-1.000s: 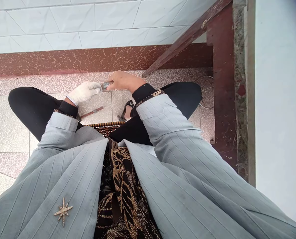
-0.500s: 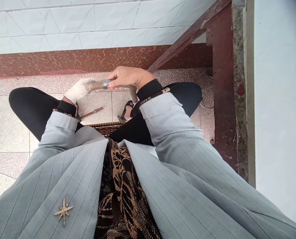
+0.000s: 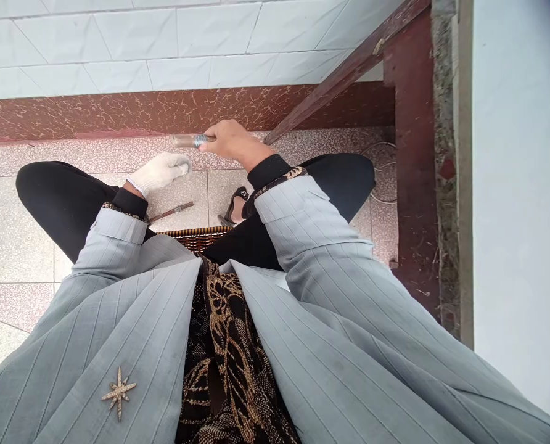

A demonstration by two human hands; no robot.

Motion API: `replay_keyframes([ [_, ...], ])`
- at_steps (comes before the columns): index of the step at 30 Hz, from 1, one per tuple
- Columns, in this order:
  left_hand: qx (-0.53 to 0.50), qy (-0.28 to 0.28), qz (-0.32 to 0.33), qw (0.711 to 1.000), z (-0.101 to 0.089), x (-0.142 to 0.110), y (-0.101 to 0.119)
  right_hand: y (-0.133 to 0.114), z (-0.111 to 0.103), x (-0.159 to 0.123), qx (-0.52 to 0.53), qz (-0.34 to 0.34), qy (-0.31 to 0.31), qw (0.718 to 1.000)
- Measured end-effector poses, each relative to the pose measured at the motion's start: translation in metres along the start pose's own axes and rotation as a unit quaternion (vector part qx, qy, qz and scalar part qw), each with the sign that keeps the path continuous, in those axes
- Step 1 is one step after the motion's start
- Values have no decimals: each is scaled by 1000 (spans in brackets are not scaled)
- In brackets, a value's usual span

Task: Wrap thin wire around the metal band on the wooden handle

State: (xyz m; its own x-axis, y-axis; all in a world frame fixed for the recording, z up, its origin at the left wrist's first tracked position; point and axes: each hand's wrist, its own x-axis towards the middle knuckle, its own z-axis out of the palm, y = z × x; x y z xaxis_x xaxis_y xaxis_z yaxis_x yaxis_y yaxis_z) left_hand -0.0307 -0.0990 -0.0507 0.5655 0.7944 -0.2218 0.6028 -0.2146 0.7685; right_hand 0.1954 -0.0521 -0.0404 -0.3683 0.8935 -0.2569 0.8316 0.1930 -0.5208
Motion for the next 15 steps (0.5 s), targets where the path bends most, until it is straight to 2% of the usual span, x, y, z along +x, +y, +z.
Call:
replay_keyframes([
  [3,11,7,-11,1000,-3,-2,0,-4,2,-5,-45,-30,-137,989],
  [6,10,10,-5,1000,-6,-3,-1,-9,-5,-13,4,-69,-289,955],
  [8,-22,30,15,999,-6,-2,-1,-10,-14,-19,86,-117,-317,937],
  [9,-47,45,24,998,-6,-2,-1,-9,-18,-22,140,-142,-303,932],
  [12,-120,76,29,989,-6,-3,0,-6,-30,-26,325,-168,-153,918],
  [15,-150,49,23,987,-6,-5,5,-4,-32,-24,447,-148,-15,882],
])
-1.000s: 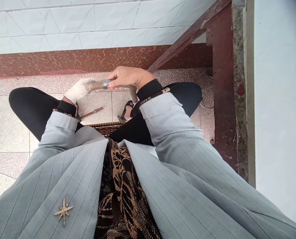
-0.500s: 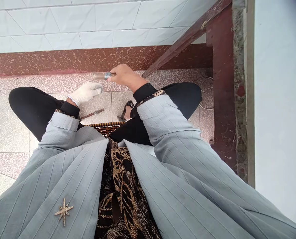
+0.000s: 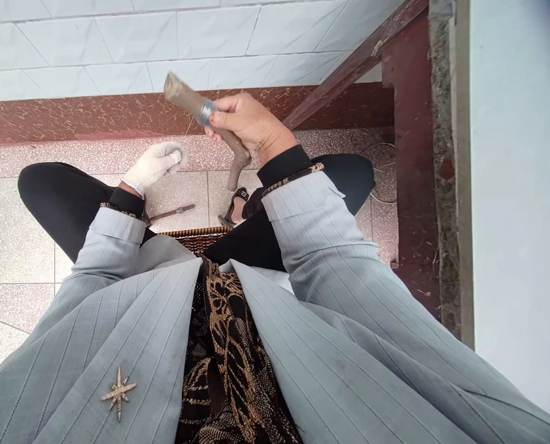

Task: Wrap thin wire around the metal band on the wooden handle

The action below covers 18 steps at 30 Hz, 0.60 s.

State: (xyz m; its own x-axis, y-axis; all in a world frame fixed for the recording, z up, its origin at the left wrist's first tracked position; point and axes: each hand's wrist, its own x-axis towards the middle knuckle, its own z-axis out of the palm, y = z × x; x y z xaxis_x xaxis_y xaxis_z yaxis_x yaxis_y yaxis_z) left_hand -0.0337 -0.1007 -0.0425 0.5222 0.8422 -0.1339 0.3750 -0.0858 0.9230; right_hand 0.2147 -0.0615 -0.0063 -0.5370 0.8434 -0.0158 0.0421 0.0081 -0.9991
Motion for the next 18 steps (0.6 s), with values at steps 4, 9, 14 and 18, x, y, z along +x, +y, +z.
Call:
replay_keyframes([
  [4,39,-24,-24,999,2,0,5,7,1,7,-17,79,79,994],
  [9,63,-40,-14,997,3,0,3,17,2,12,-71,117,108,985],
  [14,100,-61,6,993,3,0,-2,25,4,14,-262,154,75,950],
  [18,134,-53,-4,990,2,0,-2,35,9,19,-398,175,13,900],
])
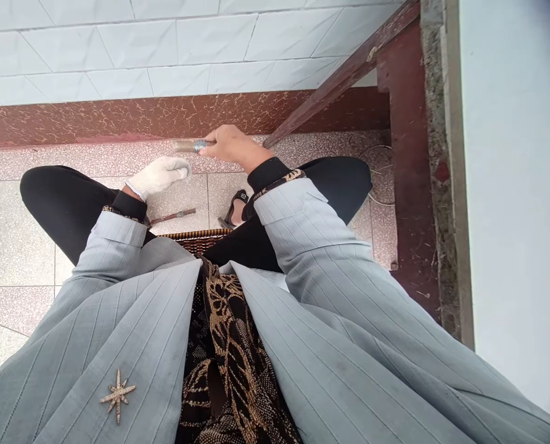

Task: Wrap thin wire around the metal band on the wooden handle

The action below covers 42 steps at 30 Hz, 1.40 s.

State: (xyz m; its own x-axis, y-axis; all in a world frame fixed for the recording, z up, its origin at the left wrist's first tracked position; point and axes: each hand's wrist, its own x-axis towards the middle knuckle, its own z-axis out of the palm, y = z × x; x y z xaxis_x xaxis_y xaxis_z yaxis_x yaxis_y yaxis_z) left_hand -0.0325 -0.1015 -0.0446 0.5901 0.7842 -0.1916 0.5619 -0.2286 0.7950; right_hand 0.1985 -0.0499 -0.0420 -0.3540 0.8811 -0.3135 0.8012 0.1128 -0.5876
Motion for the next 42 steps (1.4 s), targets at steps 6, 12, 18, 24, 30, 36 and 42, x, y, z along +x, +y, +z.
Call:
replay_keyframes([
  [6,10,20,-28,999,-5,-3,8,4,6,1,-14,-12,-119,993],
  [12,15,50,-27,998,-10,-1,1,-12,0,-15,-10,-55,-261,964],
  [18,-102,46,-13,994,-4,3,-16,-15,-20,-27,128,-187,-285,931],
  [24,-138,17,-6,990,0,2,-7,-7,-27,-25,272,-124,-7,954],
  [30,-70,0,-8,998,4,3,-6,-6,-12,-11,154,-35,10,987],
  [36,1,-16,-6,1000,9,5,-1,-15,-2,-11,22,16,-20,999],
  [42,41,-26,-9,999,9,5,0,-22,4,-13,-141,17,-112,983],
])
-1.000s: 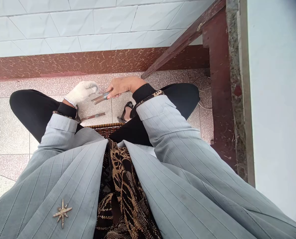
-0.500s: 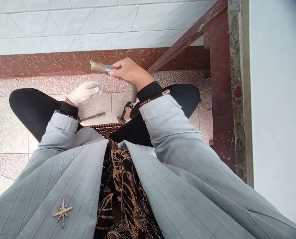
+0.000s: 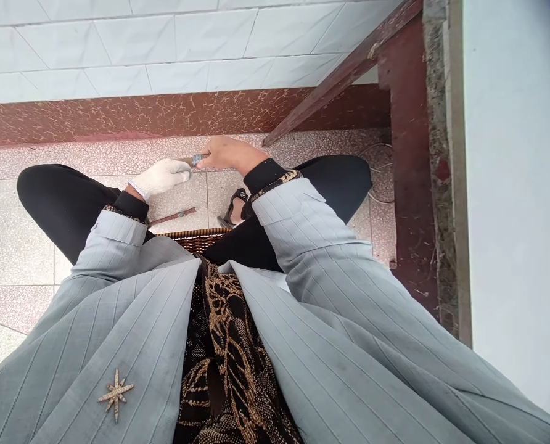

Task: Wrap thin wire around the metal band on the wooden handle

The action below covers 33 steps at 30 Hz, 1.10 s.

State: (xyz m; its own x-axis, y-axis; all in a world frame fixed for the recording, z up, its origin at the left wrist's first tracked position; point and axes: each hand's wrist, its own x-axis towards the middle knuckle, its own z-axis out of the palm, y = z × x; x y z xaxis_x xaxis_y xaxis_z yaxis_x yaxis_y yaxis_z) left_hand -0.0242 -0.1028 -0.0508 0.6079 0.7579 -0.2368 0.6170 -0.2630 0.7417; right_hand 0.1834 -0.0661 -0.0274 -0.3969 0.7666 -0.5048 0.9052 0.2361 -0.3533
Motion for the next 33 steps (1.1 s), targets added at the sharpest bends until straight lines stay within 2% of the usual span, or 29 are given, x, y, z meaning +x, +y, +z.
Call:
replay_keyframes([
  [5,-5,-5,-5,1000,-4,-1,-9,2,-1,-7,40,-71,-160,984],
  [7,-46,5,-8,999,-6,-2,-11,7,-5,-11,90,-124,-200,968],
  [8,-86,13,-6,996,-7,-2,-11,10,-9,-13,125,-155,-200,959],
  [9,-136,23,1,990,-8,-2,-11,13,-12,-15,169,-191,-181,950],
  [10,-190,37,14,981,-9,-2,-10,17,-16,-16,229,-215,-134,940],
  [12,-276,73,46,957,-9,-2,-9,23,-21,-17,381,-236,-16,894],
  [14,-304,77,59,948,-9,-2,-8,26,-23,-15,499,-209,66,839],
  [15,-298,61,53,951,-8,-2,-8,27,-23,-13,533,-186,92,820],
  [16,-283,40,40,957,-7,-2,-8,27,-21,-10,549,-157,111,813],
  [19,-236,-5,7,972,-5,-2,-7,24,-13,2,518,-64,156,838],
  [21,-220,-10,1,976,-4,-3,-4,23,-8,9,460,-27,168,871],
  [25,-191,-14,5,981,-8,-5,1,21,-5,12,284,0,158,946],
  [27,-156,7,-3,988,-11,-7,3,19,-5,10,177,5,121,977],
  [29,-113,29,-20,993,-14,-8,4,16,-6,5,88,-9,56,995],
  [31,-82,42,-38,995,-16,-9,4,13,-5,1,42,-37,-26,998],
  [33,-73,54,-46,995,-18,-8,2,11,-4,-2,43,-76,-102,991],
])
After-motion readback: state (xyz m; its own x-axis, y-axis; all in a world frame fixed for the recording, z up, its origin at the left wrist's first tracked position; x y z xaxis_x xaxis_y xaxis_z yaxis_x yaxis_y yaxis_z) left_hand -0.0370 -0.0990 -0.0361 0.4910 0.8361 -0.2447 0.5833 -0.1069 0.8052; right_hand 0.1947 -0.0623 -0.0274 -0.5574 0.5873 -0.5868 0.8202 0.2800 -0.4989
